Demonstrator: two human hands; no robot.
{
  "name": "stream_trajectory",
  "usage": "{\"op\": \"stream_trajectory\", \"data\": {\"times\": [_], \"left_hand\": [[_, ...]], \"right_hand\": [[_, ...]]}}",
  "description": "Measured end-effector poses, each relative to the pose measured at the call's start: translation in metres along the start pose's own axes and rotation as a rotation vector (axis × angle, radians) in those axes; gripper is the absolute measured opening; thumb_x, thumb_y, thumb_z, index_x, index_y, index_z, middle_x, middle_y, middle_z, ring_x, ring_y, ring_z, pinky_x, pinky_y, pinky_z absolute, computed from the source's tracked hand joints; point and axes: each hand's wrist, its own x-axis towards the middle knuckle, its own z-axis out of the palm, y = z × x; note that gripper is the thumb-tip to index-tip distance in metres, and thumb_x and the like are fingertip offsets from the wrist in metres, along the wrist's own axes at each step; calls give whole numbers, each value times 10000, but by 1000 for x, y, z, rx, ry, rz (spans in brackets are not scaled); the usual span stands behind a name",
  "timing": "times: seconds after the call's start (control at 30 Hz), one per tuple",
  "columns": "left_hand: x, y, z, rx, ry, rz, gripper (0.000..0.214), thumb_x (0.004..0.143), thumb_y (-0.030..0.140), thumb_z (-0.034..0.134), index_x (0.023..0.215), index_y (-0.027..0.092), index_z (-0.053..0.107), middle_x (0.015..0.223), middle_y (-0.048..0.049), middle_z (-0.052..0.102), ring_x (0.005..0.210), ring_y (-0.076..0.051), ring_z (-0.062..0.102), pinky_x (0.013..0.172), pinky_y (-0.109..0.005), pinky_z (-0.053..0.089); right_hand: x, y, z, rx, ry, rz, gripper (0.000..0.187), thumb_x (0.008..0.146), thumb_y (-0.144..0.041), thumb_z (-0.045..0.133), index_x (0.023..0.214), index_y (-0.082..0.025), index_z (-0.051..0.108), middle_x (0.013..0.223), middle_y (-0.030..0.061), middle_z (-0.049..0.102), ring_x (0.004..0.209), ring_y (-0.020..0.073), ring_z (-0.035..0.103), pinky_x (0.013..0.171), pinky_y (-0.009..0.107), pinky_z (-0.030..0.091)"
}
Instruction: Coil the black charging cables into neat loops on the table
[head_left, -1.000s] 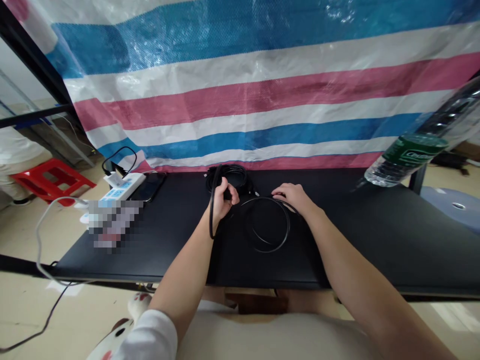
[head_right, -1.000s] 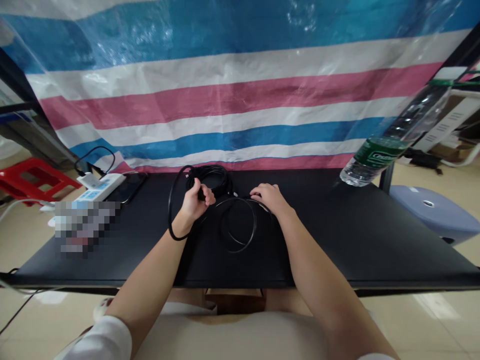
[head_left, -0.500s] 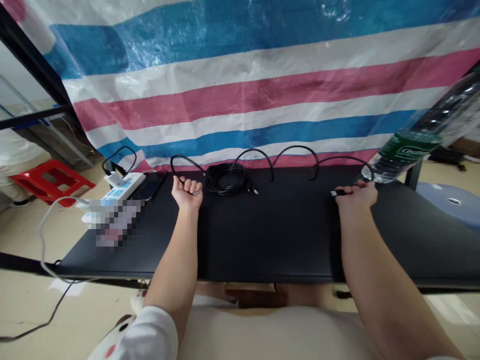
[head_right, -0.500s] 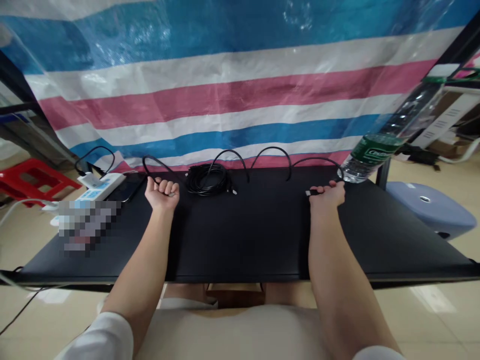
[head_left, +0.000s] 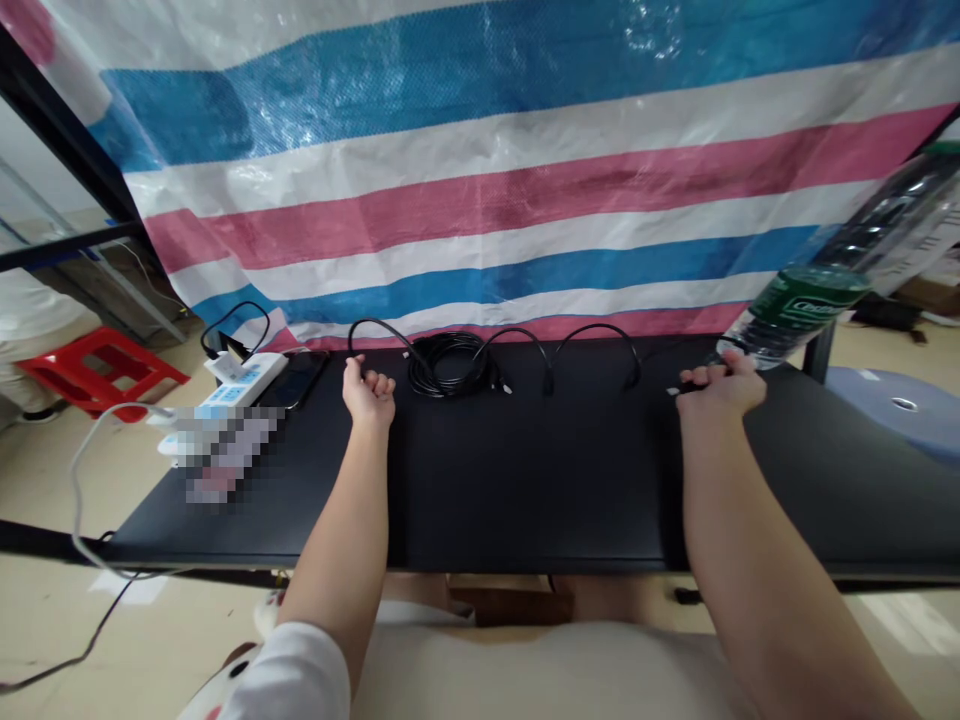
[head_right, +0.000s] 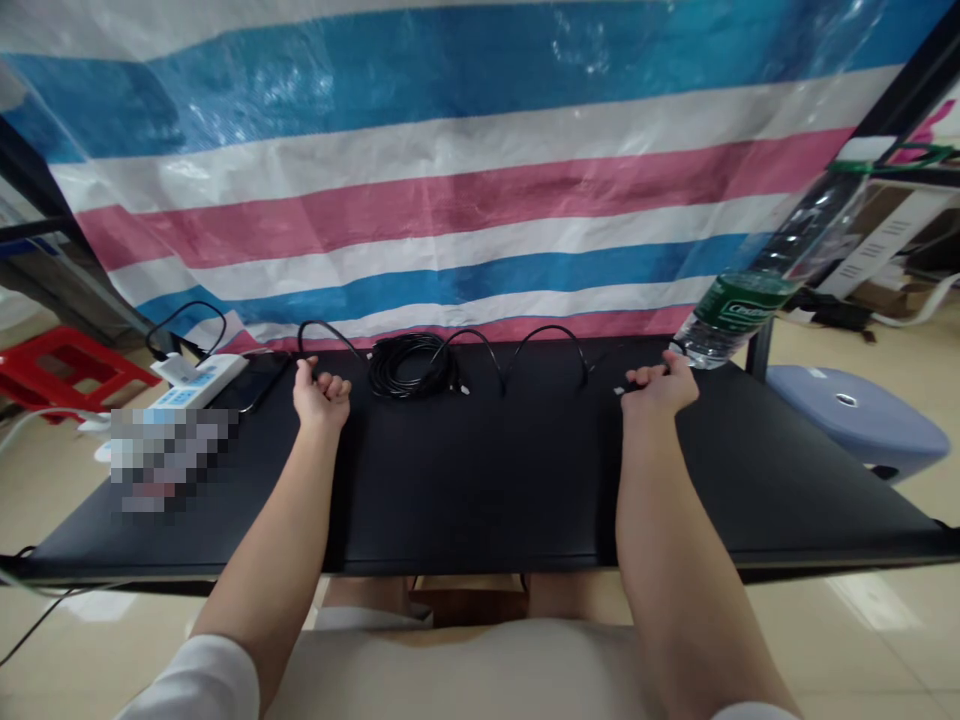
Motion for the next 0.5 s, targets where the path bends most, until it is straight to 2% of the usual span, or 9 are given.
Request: {"op": "stream_trajectory", "data": {"times": [0.03, 0.07, 0.13, 0.2, 0.27, 0.33, 0.43, 0.5], "left_hand": [[-3, -4, 2, 63, -58, 35, 266, 874, 403, 581, 708, 208, 509, 385, 130, 209, 307, -48, 215, 363, -180, 188], [-5, -8, 4, 127, -104, 78, 256, 838, 407, 625, 711, 201, 542, 378, 127, 240, 312, -47, 238, 364, -180, 197], [-8, -15, 6, 253, -166, 177, 276, 773, 427, 685, 687, 184, 586, 373, 110, 314, 326, -49, 293, 371, -185, 226], [-11, -19, 6, 365, -192, 264, 311, 729, 460, 707, 659, 172, 614, 389, 84, 392, 342, -53, 342, 381, -193, 258], [-12, -22, 6, 459, -203, 320, 331, 716, 484, 701, 647, 167, 635, 417, 62, 450, 358, -59, 379, 394, -204, 291], [-13, -23, 5, 531, -206, 353, 338, 718, 491, 685, 636, 166, 641, 437, 48, 479, 374, -65, 406, 409, -212, 319], [-14, -25, 4, 620, -210, 384, 348, 738, 494, 651, 614, 170, 636, 450, 37, 496, 393, -75, 429, 424, -220, 342], [-14, -28, 5, 682, -213, 400, 357, 755, 498, 628, 609, 173, 633, 457, 30, 509, 404, -83, 443, 431, -223, 351]], "right_hand": [[-8, 0, 7, -10, 44, 37, 257, 863, -207, 338, 610, -249, 322, 345, -107, 203, 290, 78, 241, 353, 202, 260], [-15, 0, 13, -44, 1, 52, 224, 843, -236, 410, 623, -245, 365, 356, -96, 287, 299, 81, 274, 340, 201, 245], [-28, 4, 23, -156, -210, 30, 236, 784, -356, 571, 639, -233, 430, 468, -42, 519, 338, 77, 346, 326, 195, 223], [-37, 11, 29, -283, -460, 8, 307, 685, -471, 693, 679, -223, 511, 620, 9, 653, 379, 72, 379, 328, 194, 216], [-43, 17, 31, -405, -659, 8, 378, 603, -528, 753, 736, -215, 585, 666, 32, 684, 406, 73, 382, 342, 204, 228], [-47, 21, 32, -481, -793, 23, 417, 583, -555, 759, 767, -203, 630, 613, 31, 659, 419, 82, 384, 359, 221, 243], [-53, 20, 33, -446, -912, 67, 442, 609, -605, 712, 756, -192, 653, 558, 28, 607, 436, 99, 402, 375, 242, 259], [-56, 17, 34, -420, -964, 102, 438, 556, -570, 758, 747, -190, 654, 552, 18, 592, 431, 92, 390, 377, 243, 263]]}}
